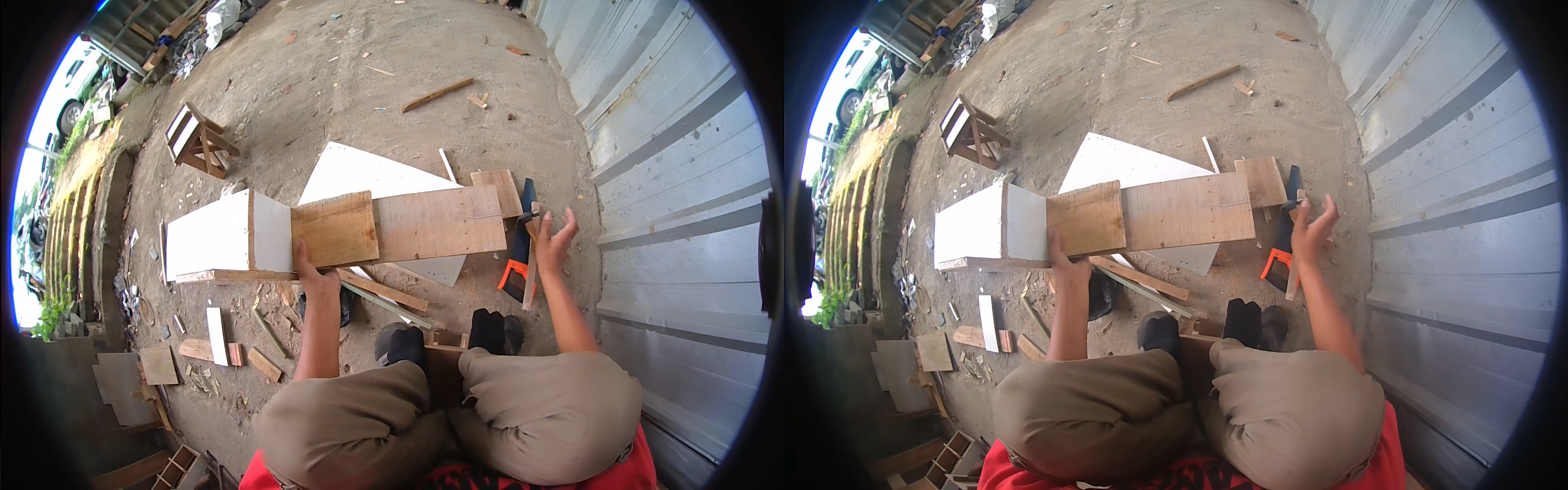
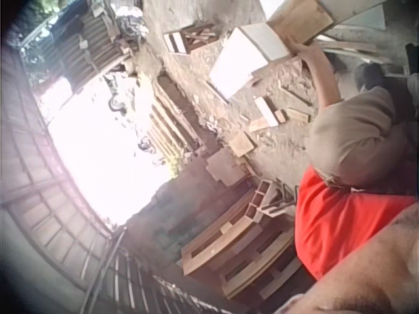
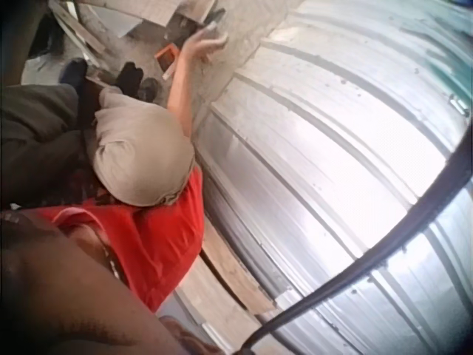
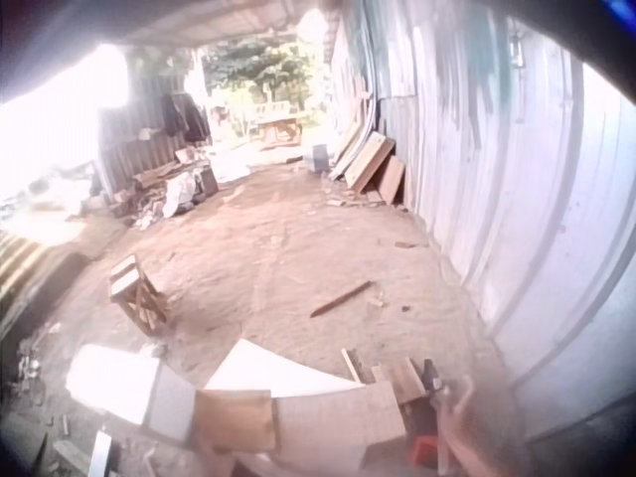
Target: The person assembles a small wooden box by fitting white and brown wooden panels together. They use a hammer to secure the joints and a hand saw to trim excess wood from the panels. The person works while sitting on the ground in an outdoor area.
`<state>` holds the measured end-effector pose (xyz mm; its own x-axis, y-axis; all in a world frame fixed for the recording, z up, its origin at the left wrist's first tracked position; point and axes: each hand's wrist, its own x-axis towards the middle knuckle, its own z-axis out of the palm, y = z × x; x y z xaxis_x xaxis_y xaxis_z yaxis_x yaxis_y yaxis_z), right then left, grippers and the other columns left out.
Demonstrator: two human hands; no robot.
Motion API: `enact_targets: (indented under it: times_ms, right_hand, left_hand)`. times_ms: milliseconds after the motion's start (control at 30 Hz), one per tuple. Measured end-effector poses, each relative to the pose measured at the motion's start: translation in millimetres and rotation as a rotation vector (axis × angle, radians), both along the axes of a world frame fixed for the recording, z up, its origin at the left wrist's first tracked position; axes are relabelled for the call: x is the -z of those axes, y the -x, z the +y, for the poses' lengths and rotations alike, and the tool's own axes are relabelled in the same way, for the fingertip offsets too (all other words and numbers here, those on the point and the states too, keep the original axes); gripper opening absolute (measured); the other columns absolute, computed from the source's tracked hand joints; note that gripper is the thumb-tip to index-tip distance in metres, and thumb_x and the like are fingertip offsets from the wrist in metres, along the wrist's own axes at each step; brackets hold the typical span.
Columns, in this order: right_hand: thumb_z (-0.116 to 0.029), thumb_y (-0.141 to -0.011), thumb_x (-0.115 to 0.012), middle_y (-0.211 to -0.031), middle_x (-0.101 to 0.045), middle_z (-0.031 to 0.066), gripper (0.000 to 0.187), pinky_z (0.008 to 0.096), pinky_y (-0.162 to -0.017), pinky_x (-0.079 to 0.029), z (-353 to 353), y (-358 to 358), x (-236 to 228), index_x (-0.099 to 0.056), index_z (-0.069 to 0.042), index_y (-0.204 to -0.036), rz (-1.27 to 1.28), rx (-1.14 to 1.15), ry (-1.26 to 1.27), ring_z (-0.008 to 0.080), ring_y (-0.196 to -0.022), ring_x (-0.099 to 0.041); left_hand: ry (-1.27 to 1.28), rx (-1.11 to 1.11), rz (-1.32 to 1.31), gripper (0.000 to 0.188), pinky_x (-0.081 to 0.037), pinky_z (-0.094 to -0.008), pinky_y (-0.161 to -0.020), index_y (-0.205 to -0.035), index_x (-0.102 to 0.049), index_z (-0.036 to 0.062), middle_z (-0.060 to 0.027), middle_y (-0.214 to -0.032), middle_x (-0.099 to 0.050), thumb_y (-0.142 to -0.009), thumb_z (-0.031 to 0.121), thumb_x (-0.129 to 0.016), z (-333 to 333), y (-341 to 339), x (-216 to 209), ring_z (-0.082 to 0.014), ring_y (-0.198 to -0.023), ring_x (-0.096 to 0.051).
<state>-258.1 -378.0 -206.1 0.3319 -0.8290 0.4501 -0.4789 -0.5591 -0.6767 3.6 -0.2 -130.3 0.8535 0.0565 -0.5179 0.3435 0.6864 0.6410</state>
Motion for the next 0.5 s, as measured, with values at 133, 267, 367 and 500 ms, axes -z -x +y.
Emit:
enact_targets:
  times_ms: [133, 267, 367, 500]
  right_hand:
    - [-0.041, -0.093, -0.067, -0.138, -0.041, 0.0205, 0.07, 0.0485, -0.109, -0.032, 61, -49, -96, -0.036, 0.001, -0.14, -0.082, -0.473, 0.013, 0.0348, -0.129, -0.042]
    - [-0.077, -0.067, -0.072, -0.149, -0.031, 0.0232, 0.12, 0.056, -0.118, -0.018, 95, -84, -114, -0.023, -0.006, -0.151, 0.294, -0.835, 0.136, 0.0389, -0.143, -0.027]
    - [-0.09, -0.049, -0.069, -0.158, -0.017, 0.0265, 0.148, 0.0605, -0.121, -0.005, 102, -112, -97, -0.005, -0.013, -0.158, 0.589, -0.973, 0.195, 0.041, -0.151, -0.009]
    - [-0.093, -0.041, -0.068, -0.163, -0.008, 0.0202, 0.156, 0.0604, -0.121, -0.003, 109, -139, -85, -0.002, -0.014, -0.159, 0.795, -1.019, 0.195, 0.0381, -0.151, -0.011]
  left_hand:
    - [0.017, 0.029, 0.005, 0.056, -0.043, -0.0486, -0.107, -0.135, -0.051, 0.0139, -0.0057, -0.132, -0.057, -0.086, 0.03, -0.074, -11, 6, 15, -0.0257, -0.126, -0.052]
    - [0.069, 0.078, 0.018, 0.059, -0.046, -0.0432, -0.103, -0.136, -0.052, 0.0152, -0.0033, -0.131, -0.058, -0.084, 0.027, -0.078, -34, 19, 34, -0.0238, -0.123, -0.053]
    - [0.05, 0.079, 0.072, 0.054, -0.044, -0.0434, -0.105, -0.136, -0.051, 0.016, -0.0033, -0.132, -0.057, -0.088, 0.027, -0.073, -46, 27, 43, -0.024, -0.124, -0.052]
    - [0.036, 0.096, 0.081, 0.05, -0.04, -0.0444, -0.108, -0.137, -0.05, 0.0179, -0.0034, -0.134, -0.055, -0.092, 0.026, -0.069, -47, 35, 53, -0.0247, -0.127, -0.05]
